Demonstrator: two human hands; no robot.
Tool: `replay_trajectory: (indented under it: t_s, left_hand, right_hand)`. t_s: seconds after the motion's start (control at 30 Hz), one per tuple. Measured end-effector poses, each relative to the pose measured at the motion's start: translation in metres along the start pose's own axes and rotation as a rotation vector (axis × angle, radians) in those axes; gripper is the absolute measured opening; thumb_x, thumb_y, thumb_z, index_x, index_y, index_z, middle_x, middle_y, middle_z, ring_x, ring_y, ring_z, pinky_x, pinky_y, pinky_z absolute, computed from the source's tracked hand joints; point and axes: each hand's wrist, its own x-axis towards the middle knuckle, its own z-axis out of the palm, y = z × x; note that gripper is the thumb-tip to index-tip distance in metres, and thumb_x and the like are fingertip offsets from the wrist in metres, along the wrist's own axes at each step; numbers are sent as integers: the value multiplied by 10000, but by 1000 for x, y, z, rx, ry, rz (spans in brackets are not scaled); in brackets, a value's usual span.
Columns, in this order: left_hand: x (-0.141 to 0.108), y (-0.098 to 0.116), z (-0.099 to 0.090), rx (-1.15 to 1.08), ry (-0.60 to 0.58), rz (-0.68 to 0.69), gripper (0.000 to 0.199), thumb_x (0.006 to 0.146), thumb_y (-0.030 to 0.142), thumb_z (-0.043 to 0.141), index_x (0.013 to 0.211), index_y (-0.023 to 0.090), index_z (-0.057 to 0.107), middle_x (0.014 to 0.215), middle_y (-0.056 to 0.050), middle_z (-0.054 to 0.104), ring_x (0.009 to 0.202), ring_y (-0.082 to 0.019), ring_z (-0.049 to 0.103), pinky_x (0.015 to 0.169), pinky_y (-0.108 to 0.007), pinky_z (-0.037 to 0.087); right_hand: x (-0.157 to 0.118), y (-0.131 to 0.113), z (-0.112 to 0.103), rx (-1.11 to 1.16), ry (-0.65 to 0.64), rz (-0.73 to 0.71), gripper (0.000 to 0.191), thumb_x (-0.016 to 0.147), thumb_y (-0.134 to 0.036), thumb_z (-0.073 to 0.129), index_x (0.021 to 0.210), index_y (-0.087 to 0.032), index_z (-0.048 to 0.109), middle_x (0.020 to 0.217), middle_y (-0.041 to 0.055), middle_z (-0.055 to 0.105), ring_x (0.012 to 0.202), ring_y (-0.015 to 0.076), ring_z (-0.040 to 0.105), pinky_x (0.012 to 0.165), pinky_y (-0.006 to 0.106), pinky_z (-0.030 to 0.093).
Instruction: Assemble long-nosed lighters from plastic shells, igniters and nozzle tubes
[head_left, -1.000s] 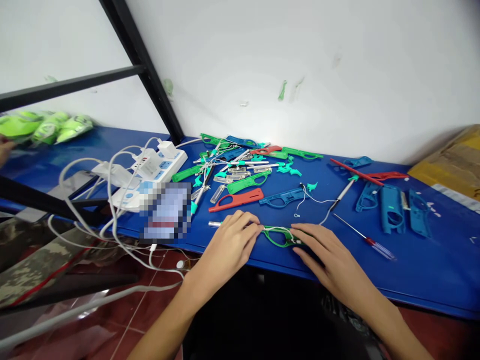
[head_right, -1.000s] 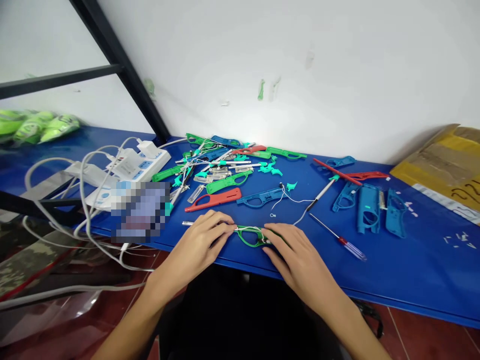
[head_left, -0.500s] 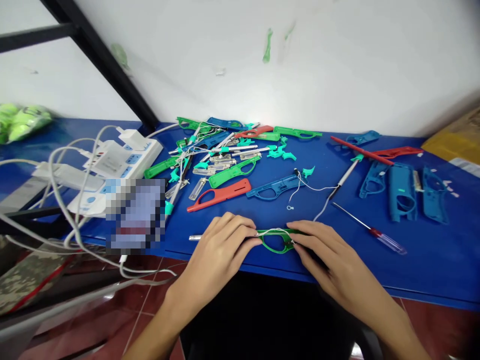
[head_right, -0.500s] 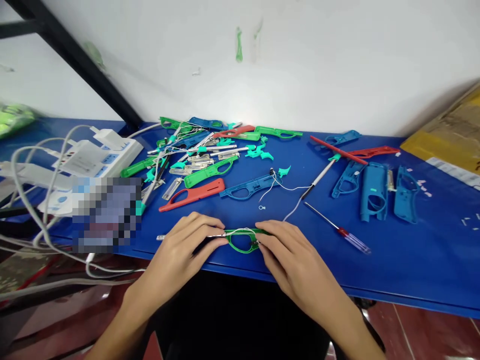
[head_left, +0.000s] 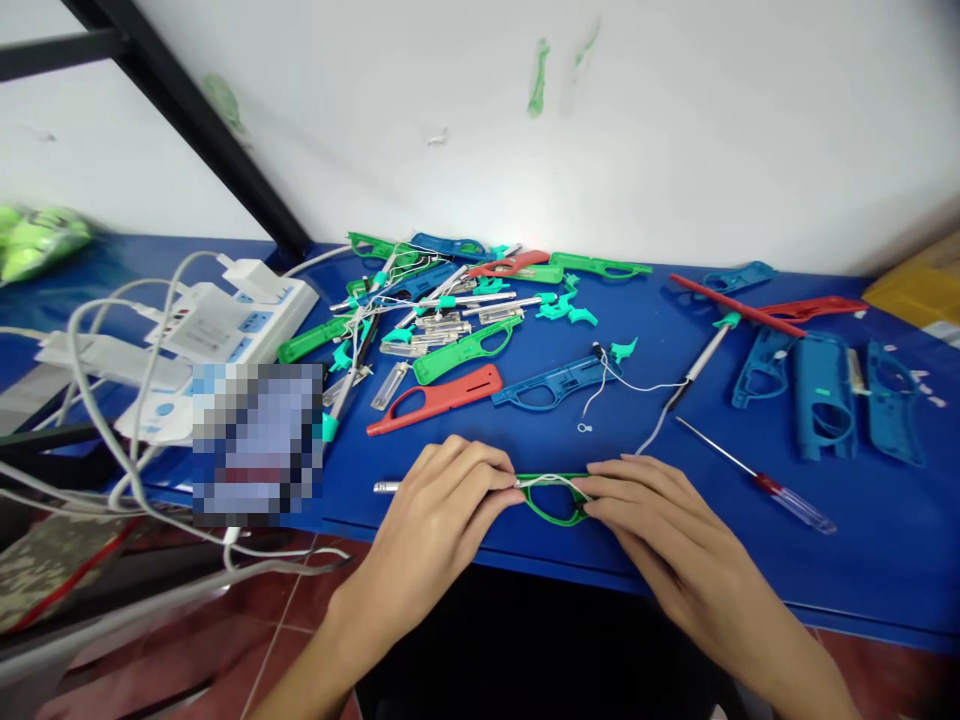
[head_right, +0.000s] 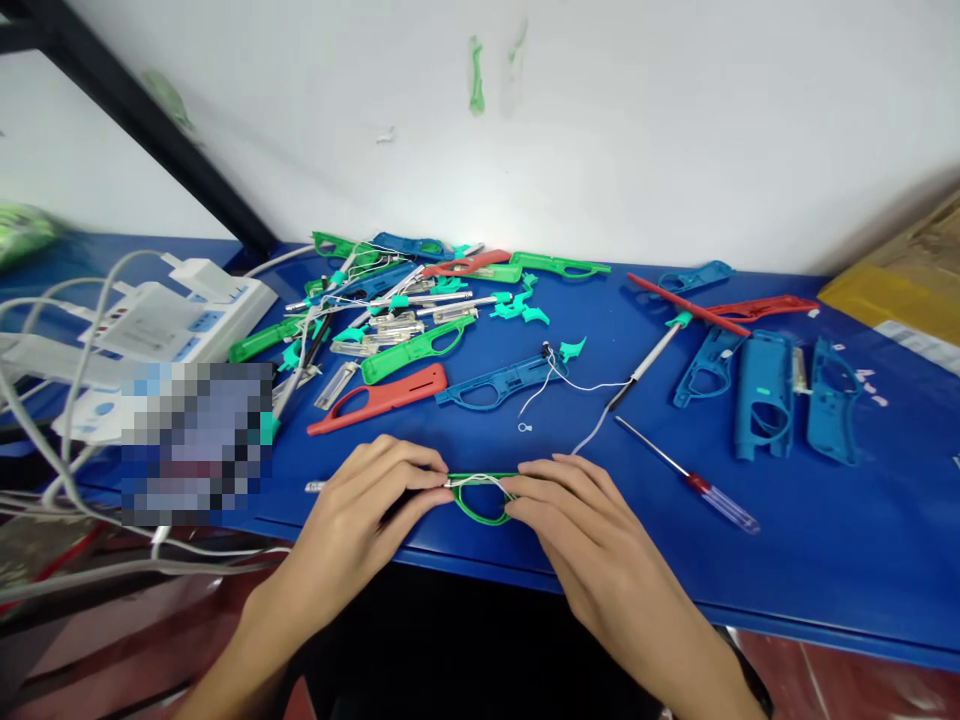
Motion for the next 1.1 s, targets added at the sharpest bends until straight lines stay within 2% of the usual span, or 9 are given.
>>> replay_trajectory:
  t_s: [0.23,0.33,0.43,0.63,0.77,0.87,1.1]
  left_hand:
    - [1,0,1,-15,0,-14,35,1106,232,646,1079,224,668,1115,-4,746,997,-174,645,865,-354,426]
    - [2,-1,2,-20,6,-10,57,1111,244,639,1070,221,672,1104,-6,747,987,-177,641,852,-352,422]
    - [2,-2,4,-5,20,-2,96,1113,264,635,1038,214,666,1089,-6,752,952,-177,634,822,-351,411]
    - [2,-3,4,1,32,-2,135,1112,307,632,1027,208,669,1093,-7,759,949,-181,630,842,-356,420]
    - [2,-4,4,-16,45,-6,144,1101,317,651,1014,205,671,1090,-10,765,958,-183,636,843,-352,419]
    - [2,-4,4,-19,43,1,146,1097,317,658,1008,202,675,1091,-17,767,966,-187,640,860,-355,424]
    - [2,-7,5,-6,67,26,157,1101,315,652,999,199,675,1081,-27,769,946,-190,639,830,-353,433]
  right_hand:
    - [6,-4,2,-50,-17,53,529,1109,-212,576,1626,-308,516,1408,52,742,1326,242,687,1218,487,528]
    - [5,-2,2,-58,-45,33,574,1107,-175,554,1648,-359,499,1386,42,742,1318,238,688,1204,490,536]
    - [2,3,3,-53,-26,15,562,1097,-126,533,1607,-363,551,1387,35,738,1314,227,685,1218,490,521]
    - [4,9,4,-44,52,-13,400,1097,-166,548,1412,-352,709,1302,18,790,1254,245,700,1125,492,577]
    - [9,7,6,-63,65,-19,298,1099,-204,586,1316,-324,752,1241,15,817,1224,249,705,1139,531,559]
    - [10,3,8,-110,81,-31,281,1093,-212,610,1319,-294,756,1260,34,817,1220,259,703,1151,555,548]
    - [9,0,13,-176,100,-43,295,1101,-198,582,1332,-263,753,1298,72,811,1223,261,723,1049,505,610]
